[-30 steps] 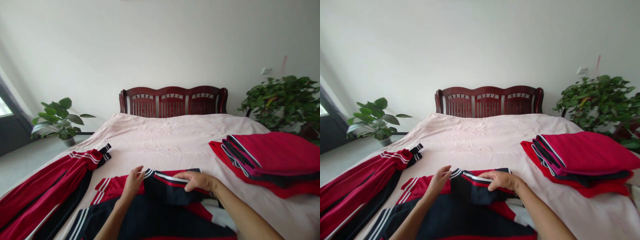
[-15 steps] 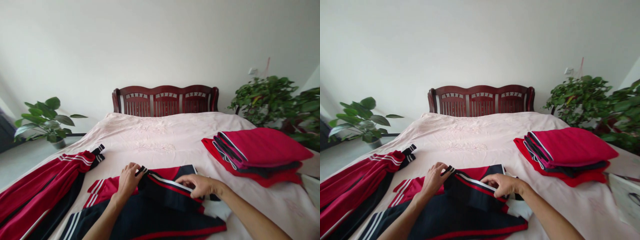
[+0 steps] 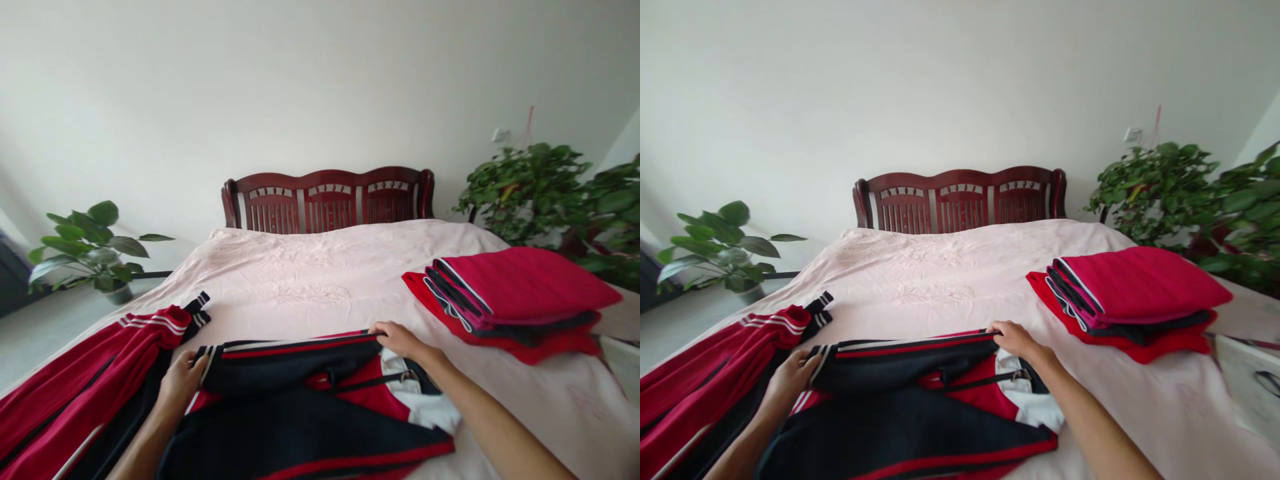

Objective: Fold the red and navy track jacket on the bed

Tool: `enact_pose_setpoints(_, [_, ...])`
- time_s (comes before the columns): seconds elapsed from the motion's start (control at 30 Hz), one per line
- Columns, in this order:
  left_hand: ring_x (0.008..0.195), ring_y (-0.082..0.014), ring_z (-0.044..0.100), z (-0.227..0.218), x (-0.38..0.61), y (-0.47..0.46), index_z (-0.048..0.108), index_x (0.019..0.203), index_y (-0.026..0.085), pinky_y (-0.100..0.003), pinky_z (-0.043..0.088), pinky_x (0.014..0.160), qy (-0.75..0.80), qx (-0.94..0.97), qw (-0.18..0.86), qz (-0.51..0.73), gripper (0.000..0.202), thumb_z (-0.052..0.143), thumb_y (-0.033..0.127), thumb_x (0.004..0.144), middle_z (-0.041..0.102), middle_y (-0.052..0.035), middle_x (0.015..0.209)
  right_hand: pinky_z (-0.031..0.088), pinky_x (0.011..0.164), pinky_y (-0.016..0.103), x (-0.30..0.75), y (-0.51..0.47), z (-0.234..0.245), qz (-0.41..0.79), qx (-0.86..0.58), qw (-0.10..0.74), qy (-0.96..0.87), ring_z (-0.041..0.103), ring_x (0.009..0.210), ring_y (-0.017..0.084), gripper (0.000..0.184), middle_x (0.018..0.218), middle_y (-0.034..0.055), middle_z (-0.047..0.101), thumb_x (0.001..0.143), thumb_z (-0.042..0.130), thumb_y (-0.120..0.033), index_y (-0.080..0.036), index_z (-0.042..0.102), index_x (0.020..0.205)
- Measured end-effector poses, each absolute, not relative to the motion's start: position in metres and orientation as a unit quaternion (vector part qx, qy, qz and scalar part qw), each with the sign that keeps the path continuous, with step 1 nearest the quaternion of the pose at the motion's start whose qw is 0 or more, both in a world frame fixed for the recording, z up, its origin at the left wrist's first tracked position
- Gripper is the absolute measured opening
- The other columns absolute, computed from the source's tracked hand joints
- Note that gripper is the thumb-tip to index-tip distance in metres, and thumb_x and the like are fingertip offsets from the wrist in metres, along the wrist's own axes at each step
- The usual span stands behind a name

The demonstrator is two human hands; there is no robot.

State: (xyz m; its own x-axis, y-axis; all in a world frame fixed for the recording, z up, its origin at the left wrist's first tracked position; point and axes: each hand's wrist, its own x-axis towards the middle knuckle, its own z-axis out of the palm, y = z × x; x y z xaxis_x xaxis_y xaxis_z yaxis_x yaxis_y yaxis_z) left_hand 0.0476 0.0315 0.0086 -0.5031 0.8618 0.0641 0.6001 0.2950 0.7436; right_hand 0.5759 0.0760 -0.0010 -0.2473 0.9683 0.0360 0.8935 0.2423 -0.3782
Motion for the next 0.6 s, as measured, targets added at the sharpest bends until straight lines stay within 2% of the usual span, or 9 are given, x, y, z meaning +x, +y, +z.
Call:
enact_pose_setpoints(0.23, [0.092, -0.0339, 0.071, -0.011, 0.041, 0.030, 0.066, 0.093, 0.020, -0.038, 0.051, 0.074, 0.823, 0.483, 0.151, 0.257, 0.039, 0.052, 0.055, 0.082, 0.075, -0.0128, 0.093, 0.043, 0.091, 0.031, 0.558, 0.082, -0.007, 0.061, -0.663, 0.128, -0.735, 0.062, 0.104, 0.022, 0.033, 0.106, 0.0061, 0.073, 0.081, 0.052, -0.014, -0.023, 0.071, 0.107])
enact_pose_setpoints(0.37, [0.101, -0.0403, 0.069, -0.009, 0.043, 0.027, 0.067, 0.102, 0.020, -0.044, 0.050, 0.077, 0.838, 0.482, 0.147, 0.209, 0.050, 0.046, 0.062, 0.085, 0.073, -0.0190, 0.106, 0.039, 0.101, 0.039, 0.535, 0.071, -0.003, 0.002, -0.669, 0.151, -0.728, 0.055, 0.117, 0.028, 0.040, 0.124, 0.0141, 0.066, 0.086, 0.048, -0.013, -0.016, 0.065, 0.121])
enact_pose_setpoints(0.47, [0.107, -0.0390, 0.068, -0.009, 0.040, 0.025, 0.066, 0.111, 0.021, -0.045, 0.051, 0.082, 0.835, 0.492, 0.151, 0.195, 0.054, 0.047, 0.064, 0.084, 0.072, -0.0183, 0.116, 0.036, 0.108, 0.039, 0.517, 0.061, -0.003, -0.022, -0.612, 0.184, -0.768, 0.052, 0.124, 0.026, 0.042, 0.133, 0.0123, 0.062, 0.092, 0.047, -0.020, -0.018, 0.060, 0.131])
enact_pose_setpoints(0.53, [0.114, -0.0396, 0.065, -0.009, 0.035, 0.025, 0.064, 0.120, 0.019, -0.047, 0.050, 0.088, 0.840, 0.491, 0.137, 0.188, 0.062, 0.050, 0.065, 0.081, 0.067, -0.0204, 0.127, 0.034, 0.111, 0.039, 0.513, 0.058, -0.005, -0.022, -0.587, 0.170, -0.791, 0.051, 0.128, 0.025, 0.041, 0.137, 0.0109, 0.060, 0.093, 0.048, -0.026, -0.020, 0.058, 0.133])
enact_pose_setpoints(0.6, [0.115, -0.0416, 0.064, -0.009, 0.030, 0.024, 0.064, 0.121, 0.016, -0.049, 0.050, 0.089, 0.840, 0.494, 0.112, 0.193, 0.069, 0.055, 0.068, 0.076, 0.065, -0.0236, 0.128, 0.033, 0.112, 0.039, 0.518, 0.059, -0.005, -0.021, -0.618, 0.132, -0.774, 0.048, 0.132, 0.025, 0.042, 0.141, 0.0124, 0.057, 0.095, 0.048, -0.030, -0.019, 0.056, 0.135])
